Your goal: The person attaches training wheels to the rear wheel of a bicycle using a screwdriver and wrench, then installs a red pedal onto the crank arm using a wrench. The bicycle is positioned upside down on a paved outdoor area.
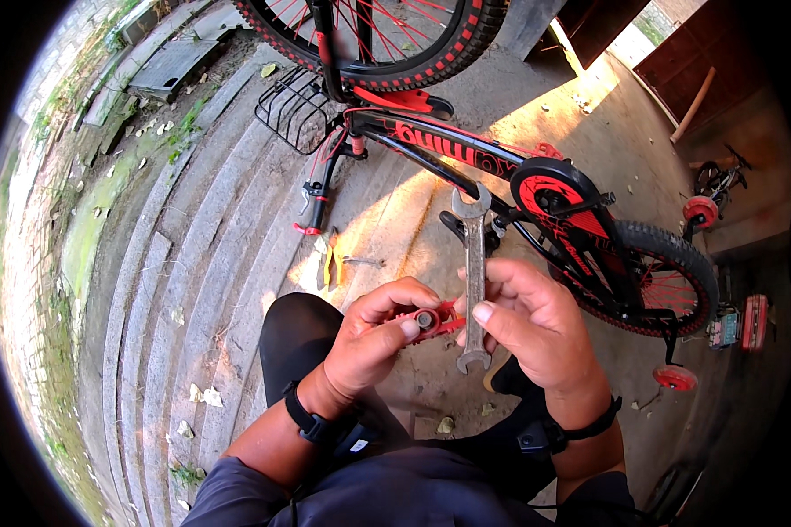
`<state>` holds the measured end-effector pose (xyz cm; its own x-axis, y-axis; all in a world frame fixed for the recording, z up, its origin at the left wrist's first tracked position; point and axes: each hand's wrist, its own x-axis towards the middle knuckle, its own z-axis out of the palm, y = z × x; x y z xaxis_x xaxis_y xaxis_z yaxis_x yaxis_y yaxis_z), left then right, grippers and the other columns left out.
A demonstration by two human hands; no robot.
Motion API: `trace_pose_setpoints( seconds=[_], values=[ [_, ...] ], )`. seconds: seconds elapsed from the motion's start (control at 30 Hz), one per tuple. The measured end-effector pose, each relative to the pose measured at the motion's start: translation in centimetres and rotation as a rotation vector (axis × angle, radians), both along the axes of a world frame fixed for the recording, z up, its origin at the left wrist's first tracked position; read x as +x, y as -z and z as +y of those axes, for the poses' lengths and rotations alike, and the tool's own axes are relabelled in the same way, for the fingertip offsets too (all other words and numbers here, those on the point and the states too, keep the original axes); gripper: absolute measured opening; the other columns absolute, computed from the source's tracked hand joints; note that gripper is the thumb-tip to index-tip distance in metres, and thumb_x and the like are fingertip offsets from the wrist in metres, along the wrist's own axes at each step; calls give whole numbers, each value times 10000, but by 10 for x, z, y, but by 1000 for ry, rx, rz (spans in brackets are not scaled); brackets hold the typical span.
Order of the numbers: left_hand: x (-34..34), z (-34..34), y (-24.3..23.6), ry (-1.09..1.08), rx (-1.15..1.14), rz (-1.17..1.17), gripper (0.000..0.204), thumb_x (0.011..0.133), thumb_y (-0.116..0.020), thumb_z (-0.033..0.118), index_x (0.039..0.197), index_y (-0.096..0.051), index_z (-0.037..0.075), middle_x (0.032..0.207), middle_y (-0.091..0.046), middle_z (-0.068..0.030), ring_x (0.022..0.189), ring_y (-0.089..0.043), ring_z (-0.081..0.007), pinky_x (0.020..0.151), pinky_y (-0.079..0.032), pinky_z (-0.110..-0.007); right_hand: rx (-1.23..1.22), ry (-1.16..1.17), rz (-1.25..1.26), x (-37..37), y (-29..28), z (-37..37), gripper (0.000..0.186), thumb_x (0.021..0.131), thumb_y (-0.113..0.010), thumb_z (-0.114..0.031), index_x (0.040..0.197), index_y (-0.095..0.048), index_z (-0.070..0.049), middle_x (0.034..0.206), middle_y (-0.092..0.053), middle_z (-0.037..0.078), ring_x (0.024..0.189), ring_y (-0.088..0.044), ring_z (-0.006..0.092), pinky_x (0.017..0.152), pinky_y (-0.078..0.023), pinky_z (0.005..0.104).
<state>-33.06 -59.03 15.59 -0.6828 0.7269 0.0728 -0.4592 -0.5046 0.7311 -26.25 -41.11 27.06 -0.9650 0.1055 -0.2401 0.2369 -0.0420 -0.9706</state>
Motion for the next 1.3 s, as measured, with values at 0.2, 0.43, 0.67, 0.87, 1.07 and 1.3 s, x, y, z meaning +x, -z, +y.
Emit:
trace_pose_setpoints(
  seconds=[0.2,0.43,0.67,0.87,1.07,1.3],
  values=[
    [-2,-1,1,-20,28,-34,238,913,-570,89,1130,-611,1,1100,-580,-79,1039,-579,-169,932,-474,-324,10,30,4,-3,9,7,301,957,-567,-51,1246,-551,32,928,-666,52,731,-604,75,624,-464,226],
    [-47,-20,-15,-471,-93,81,437,881,-557,346,1197,-549,43,1228,-596,-169,1159,-609,-342,946,-542,-518,-2,168,-375,-2,175,91,257,937,-574,-98,1186,-596,-36,922,-638,30,732,-656,130,603,-476,242],
    [-85,-42,5,-474,-112,-102,522,847,-628,363,1259,-543,55,1254,-581,-146,1216,-561,-317,1072,-423,-523,196,103,-671,39,366,102,166,858,-579,-21,1005,-654,-24,784,-634,41,637,-627,144,537,-462,299],
    [-113,-57,16,-492,-283,-22,555,827,-666,335,1273,-536,31,1332,-537,-181,1265,-512,-339,1098,-398,-524,555,-121,-770,65,446,84,229,825,-603,-113,1023,-704,-53,822,-703,140,747,-671,246,694,-520,378],
    [-129,-75,30,-459,-447,25,496,880,-612,301,1287,-522,31,1349,-521,-184,1289,-498,-349,1112,-381,-535,732,-458,-710,78,470,71,210,829,-591,-200,962,-704,-82,876,-688,206,822,-662,395,712,-517,463],
    [-134,-82,37,-429,-531,104,461,906,-595,317,1266,-531,37,1320,-514,-173,1261,-506,-341,1088,-391,-519,682,-614,-626,93,515,33,211,831,-592,-224,923,-703,-70,863,-677,224,842,-644,439,734,-510,518]
  ],
)
